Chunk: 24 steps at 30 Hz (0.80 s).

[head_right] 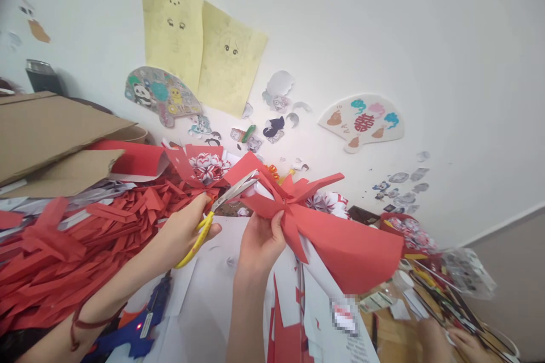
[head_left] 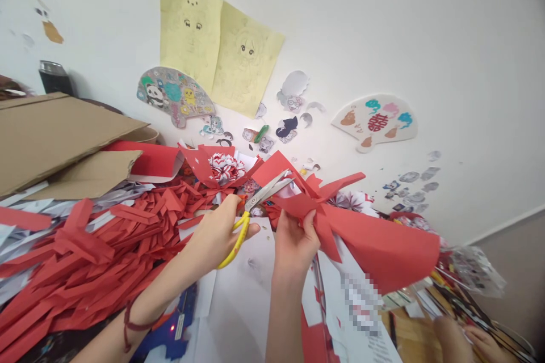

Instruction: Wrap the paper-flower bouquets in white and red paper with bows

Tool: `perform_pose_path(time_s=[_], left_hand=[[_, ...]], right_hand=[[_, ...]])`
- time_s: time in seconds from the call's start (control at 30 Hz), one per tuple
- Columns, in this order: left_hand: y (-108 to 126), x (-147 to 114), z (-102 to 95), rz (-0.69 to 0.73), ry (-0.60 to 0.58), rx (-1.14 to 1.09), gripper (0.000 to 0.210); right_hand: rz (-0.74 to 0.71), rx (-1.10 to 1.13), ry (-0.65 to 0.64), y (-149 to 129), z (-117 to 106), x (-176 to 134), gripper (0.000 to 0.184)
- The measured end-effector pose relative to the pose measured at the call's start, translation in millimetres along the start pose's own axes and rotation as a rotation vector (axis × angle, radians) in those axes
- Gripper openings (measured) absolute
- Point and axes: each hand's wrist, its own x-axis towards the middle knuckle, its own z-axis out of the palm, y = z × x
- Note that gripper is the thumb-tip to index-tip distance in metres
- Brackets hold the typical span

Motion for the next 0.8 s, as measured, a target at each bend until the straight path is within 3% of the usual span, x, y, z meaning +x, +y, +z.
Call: perform_pose_path(time_s=[0.13, 0.37, 0.8], left_hand=[[0.9, -1.2, -2.0, -0.058, 0.019, 0.003, 0.028], [5.6, 4.2, -8.4, -0.006, 0.034, 0.004, 0.029], [1.2, 8.6, -13.4, 0.061, 0.028, 0.03, 0.036]], right_hand=[[0.007, -0.013, -0.003, 1.2, -1.0, -0.2, 0.032], [0.01, -0.024, -0.086, 5.3, -6.5, 3.9, 0.032], [-0.017, -0.05, -0.065, 8.1, -5.9, 3.5, 0.036]])
